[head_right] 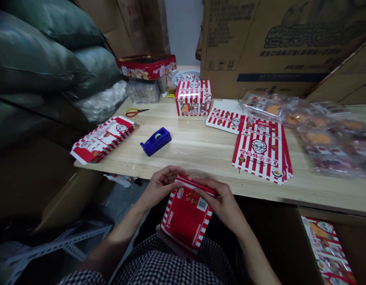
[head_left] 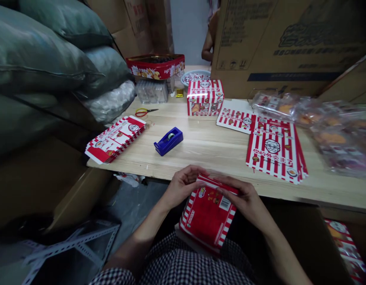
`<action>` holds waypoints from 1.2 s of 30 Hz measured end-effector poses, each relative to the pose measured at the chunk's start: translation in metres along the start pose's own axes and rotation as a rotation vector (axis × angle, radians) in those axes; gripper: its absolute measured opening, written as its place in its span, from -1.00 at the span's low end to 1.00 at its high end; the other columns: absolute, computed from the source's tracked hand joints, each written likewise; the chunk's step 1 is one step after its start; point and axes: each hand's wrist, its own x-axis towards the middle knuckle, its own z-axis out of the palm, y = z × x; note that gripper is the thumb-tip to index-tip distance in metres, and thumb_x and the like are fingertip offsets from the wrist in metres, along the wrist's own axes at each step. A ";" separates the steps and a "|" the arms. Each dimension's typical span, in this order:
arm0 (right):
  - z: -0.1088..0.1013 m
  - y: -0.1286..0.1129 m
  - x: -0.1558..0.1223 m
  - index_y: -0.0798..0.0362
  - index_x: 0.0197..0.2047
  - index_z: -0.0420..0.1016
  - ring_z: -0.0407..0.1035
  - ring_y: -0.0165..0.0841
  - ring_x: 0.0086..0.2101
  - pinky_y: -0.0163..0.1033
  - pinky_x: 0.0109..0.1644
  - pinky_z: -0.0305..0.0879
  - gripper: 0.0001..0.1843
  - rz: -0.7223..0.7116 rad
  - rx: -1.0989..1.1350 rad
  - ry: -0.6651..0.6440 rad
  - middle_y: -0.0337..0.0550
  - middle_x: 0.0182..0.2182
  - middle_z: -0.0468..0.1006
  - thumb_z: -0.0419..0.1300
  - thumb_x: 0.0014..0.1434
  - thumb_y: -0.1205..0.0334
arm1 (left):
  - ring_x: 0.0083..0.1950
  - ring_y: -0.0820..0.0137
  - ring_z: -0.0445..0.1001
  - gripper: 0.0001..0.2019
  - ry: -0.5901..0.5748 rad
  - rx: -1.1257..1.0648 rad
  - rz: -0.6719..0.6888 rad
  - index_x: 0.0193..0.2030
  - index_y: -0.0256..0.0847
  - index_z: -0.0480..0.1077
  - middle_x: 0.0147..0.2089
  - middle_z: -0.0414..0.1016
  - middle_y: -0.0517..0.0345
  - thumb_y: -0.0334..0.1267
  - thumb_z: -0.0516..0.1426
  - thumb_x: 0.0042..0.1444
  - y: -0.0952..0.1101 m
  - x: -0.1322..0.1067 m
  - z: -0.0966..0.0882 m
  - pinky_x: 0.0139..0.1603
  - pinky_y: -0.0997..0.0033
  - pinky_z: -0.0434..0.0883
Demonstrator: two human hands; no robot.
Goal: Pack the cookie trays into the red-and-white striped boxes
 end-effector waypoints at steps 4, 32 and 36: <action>0.004 0.006 -0.001 -0.17 0.06 0.61 0.48 -0.16 0.08 0.03 0.21 0.36 -0.71 0.030 0.065 0.024 -0.12 0.04 0.63 0.27 0.28 0.13 | -0.03 0.32 0.59 -0.75 -0.001 0.049 -0.026 -0.05 -0.25 0.53 -0.04 0.63 -0.02 -0.28 0.31 0.13 -0.002 0.000 0.002 0.02 0.33 0.48; 0.031 -0.003 -0.033 -0.22 0.18 0.49 0.45 -0.25 -0.02 -0.13 0.04 0.43 -0.64 -0.067 -0.080 0.063 -0.09 -0.02 0.52 0.05 0.41 0.25 | -0.01 0.28 0.52 -0.85 0.380 0.361 -0.009 -0.31 -0.23 0.56 -0.05 0.57 0.01 -0.20 0.27 0.17 0.010 -0.027 0.000 0.08 0.30 0.41; 0.034 -0.005 -0.036 -0.25 0.23 0.44 0.43 -0.22 0.03 -0.09 0.07 0.45 -0.60 -0.058 -0.107 0.062 -0.08 0.04 0.49 0.03 0.41 0.26 | 0.04 0.27 0.49 -0.86 0.398 0.395 0.002 -0.32 -0.23 0.55 -0.04 0.56 0.00 -0.21 0.24 0.20 0.008 -0.030 0.003 0.14 0.30 0.38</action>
